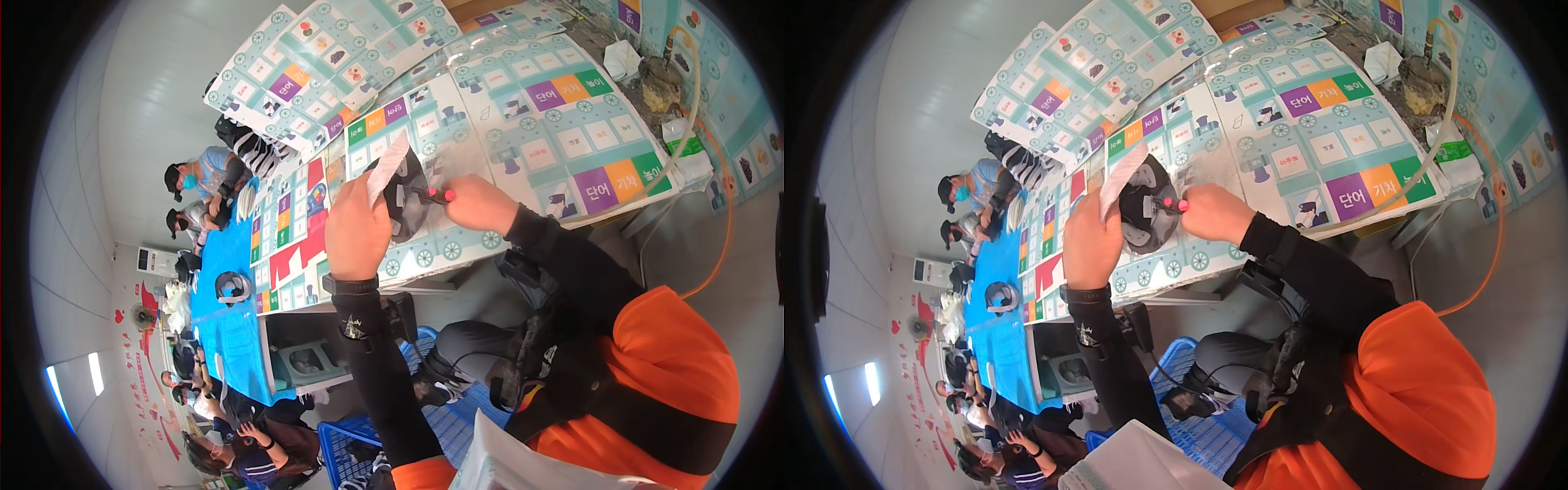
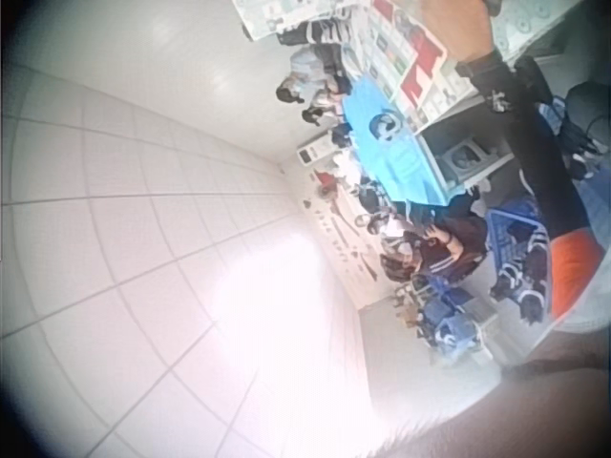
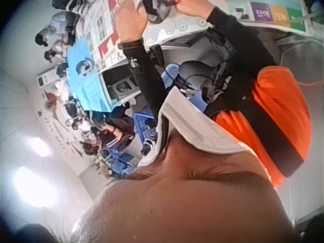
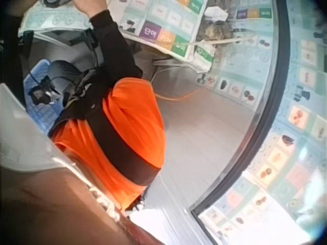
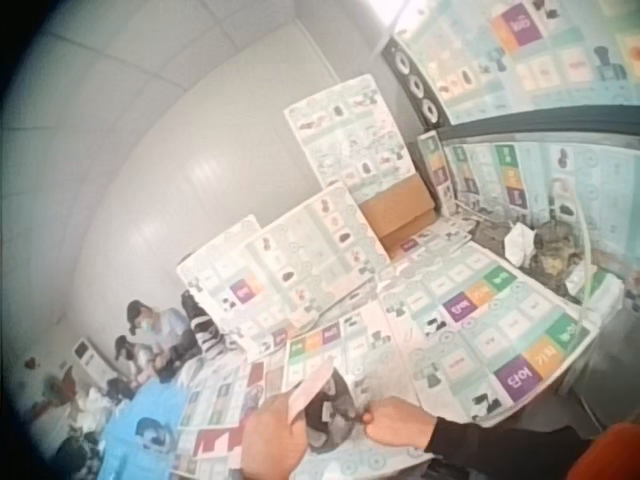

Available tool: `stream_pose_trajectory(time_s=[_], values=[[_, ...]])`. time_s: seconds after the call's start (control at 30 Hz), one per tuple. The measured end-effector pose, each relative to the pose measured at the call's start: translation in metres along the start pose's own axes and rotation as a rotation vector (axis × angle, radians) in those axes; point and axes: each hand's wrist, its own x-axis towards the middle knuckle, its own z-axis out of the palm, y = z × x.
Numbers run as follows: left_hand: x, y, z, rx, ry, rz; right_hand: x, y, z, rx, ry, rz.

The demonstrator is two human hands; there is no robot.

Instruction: The person takes shoe components from a blue crate, uses a small hand tool to trim excess material from the edges of the components, and then places the trimmed components onto a stack on the table.

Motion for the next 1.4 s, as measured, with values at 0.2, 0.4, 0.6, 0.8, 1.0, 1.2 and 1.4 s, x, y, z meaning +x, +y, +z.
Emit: stream_pose_trajectory(time_s=[0.2,0.4,0.6,0.8,1.0,1.2,1.4], values=[[-0.004,-0.005,-0.001,0.011,0.003,-0.005,0.003,0.003,0.010,0.018,0.035,-0.036],[-0.006,-0.010,0.001,0.016,0.012,-0.002,0.001,-0.019,-0.004,0.291,-0.052,0.292],[-0.005,-0.009,0.002,0.005,0.019,0.008,0.000,-0.026,-0.018,0.285,-0.085,0.243],[-0.002,-0.005,0.001,0.007,0.018,-0.002,-0.005,-0.019,-0.017,0.309,-0.202,0.251],[-0.001,-0.005,0.001,0.011,-0.004,-0.033,-0.009,-0.016,-0.004,-0.045,0.294,-0.024],[0.003,-0.007,0.004,-0.025,0.004,-0.009,-0.009,-0.018,-0.009,0.030,0.320,-0.005],[0.003,-0.006,0.005,-0.019,0.000,-0.023,-0.007,-0.017,-0.015,0.126,0.227,0.026]])
